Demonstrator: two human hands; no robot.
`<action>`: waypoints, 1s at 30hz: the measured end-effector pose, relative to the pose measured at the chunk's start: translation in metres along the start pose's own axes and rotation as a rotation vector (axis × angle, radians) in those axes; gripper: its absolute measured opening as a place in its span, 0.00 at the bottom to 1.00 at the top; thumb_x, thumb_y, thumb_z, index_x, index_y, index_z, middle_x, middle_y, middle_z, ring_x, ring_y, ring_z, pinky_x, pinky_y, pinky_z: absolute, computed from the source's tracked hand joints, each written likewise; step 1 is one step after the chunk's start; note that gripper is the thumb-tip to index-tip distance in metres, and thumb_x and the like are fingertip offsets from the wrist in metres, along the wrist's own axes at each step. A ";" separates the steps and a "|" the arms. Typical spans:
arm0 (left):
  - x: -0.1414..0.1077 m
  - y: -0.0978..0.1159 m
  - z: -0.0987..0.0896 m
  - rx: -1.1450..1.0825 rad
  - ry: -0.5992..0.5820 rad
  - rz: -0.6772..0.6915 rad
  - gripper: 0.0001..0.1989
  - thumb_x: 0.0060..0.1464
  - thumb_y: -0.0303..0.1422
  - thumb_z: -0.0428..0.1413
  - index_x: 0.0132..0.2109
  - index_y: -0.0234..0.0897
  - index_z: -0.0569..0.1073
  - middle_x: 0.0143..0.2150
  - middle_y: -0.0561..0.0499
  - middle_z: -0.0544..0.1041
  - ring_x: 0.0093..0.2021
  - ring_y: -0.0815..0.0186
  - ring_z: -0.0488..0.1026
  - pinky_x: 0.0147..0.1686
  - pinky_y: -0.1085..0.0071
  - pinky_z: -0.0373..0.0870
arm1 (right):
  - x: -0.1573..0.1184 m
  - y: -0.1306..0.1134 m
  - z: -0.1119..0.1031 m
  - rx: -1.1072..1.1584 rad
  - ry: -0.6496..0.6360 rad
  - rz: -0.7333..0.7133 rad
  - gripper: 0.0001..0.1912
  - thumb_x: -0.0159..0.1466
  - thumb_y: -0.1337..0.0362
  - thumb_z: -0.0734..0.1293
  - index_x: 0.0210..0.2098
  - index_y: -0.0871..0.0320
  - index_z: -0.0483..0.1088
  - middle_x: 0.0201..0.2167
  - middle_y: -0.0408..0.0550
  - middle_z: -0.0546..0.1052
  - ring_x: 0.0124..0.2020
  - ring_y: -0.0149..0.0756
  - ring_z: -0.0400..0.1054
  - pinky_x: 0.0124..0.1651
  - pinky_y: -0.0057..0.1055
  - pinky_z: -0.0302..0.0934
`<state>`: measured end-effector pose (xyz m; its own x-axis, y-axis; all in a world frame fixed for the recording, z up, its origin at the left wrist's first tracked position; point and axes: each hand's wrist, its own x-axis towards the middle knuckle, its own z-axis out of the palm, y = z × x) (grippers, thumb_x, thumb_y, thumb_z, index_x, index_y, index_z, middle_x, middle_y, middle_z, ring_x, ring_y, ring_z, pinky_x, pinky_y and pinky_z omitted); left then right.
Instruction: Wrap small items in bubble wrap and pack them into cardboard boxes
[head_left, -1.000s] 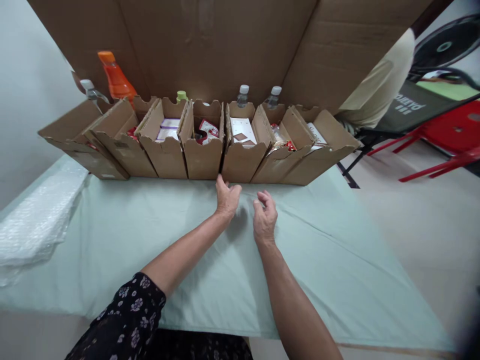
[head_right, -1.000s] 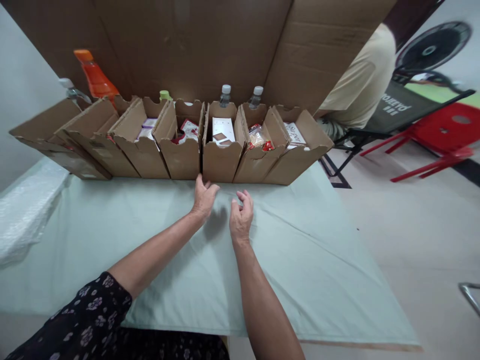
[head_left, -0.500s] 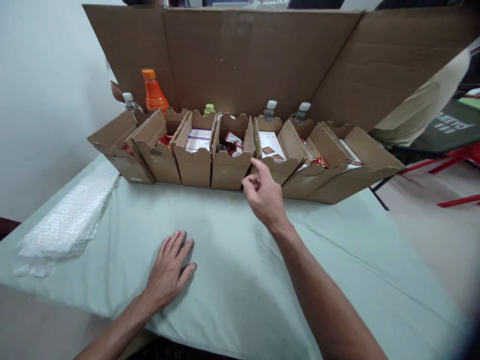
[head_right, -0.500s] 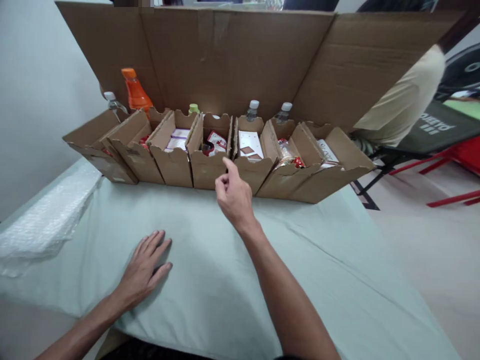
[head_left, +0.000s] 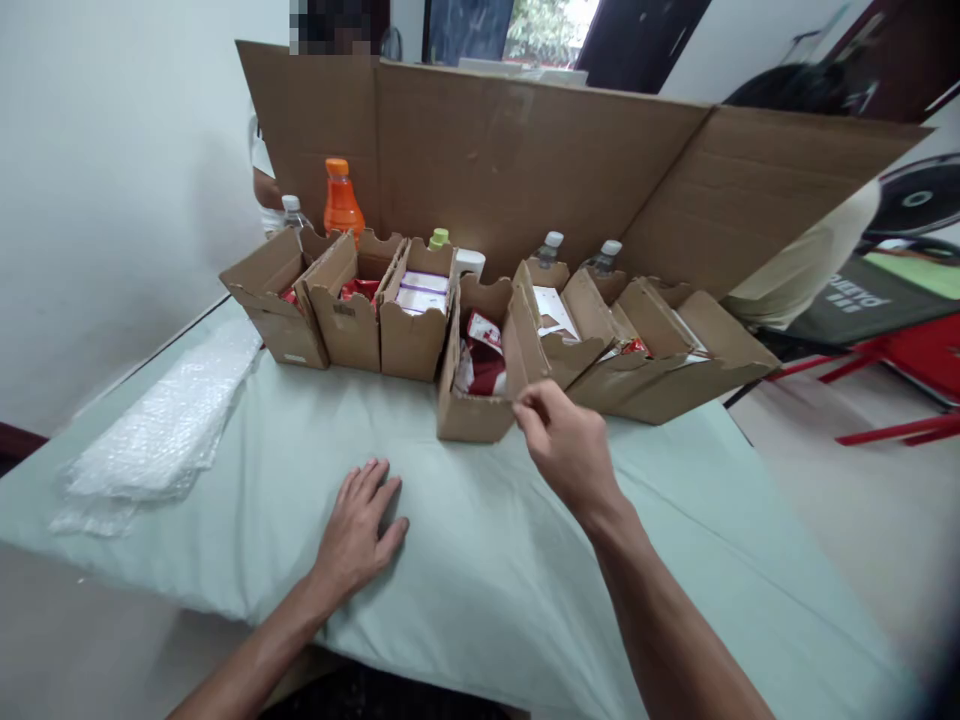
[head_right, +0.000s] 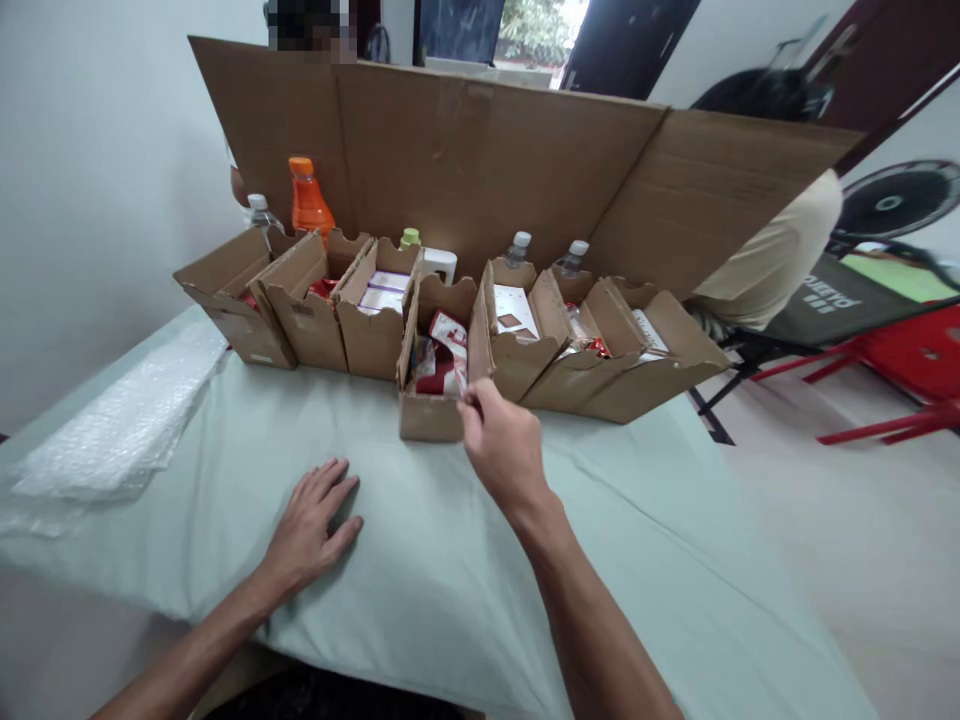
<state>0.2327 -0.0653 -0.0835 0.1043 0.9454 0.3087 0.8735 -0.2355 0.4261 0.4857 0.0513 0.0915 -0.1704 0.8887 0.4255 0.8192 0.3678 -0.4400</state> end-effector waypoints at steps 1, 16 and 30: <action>0.000 -0.002 0.000 -0.017 0.016 -0.010 0.23 0.62 0.35 0.54 0.62 0.36 0.73 0.70 0.37 0.70 0.71 0.45 0.64 0.70 0.40 0.61 | -0.024 0.002 -0.013 0.054 0.001 -0.018 0.05 0.67 0.63 0.66 0.35 0.54 0.74 0.26 0.43 0.79 0.25 0.34 0.70 0.32 0.29 0.60; -0.004 0.063 -0.014 -0.805 -0.236 -0.127 0.47 0.57 0.45 0.63 0.76 0.42 0.51 0.78 0.37 0.52 0.76 0.41 0.53 0.74 0.40 0.50 | -0.238 0.096 -0.079 0.267 -0.212 0.369 0.30 0.61 0.47 0.73 0.58 0.56 0.74 0.55 0.60 0.80 0.55 0.56 0.77 0.56 0.50 0.73; 0.045 0.049 -0.025 -1.038 0.068 -0.298 0.45 0.53 0.40 0.63 0.73 0.39 0.56 0.73 0.38 0.62 0.73 0.45 0.59 0.71 0.46 0.55 | -0.094 0.084 0.031 0.403 -0.051 0.241 0.21 0.59 0.46 0.71 0.41 0.55 0.71 0.37 0.52 0.81 0.35 0.45 0.73 0.39 0.42 0.70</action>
<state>0.2683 -0.0401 -0.0274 -0.1000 0.9893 0.1062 0.0264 -0.1041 0.9942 0.5537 0.0065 -0.0098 -0.0366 0.9704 0.2387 0.5630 0.2173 -0.7974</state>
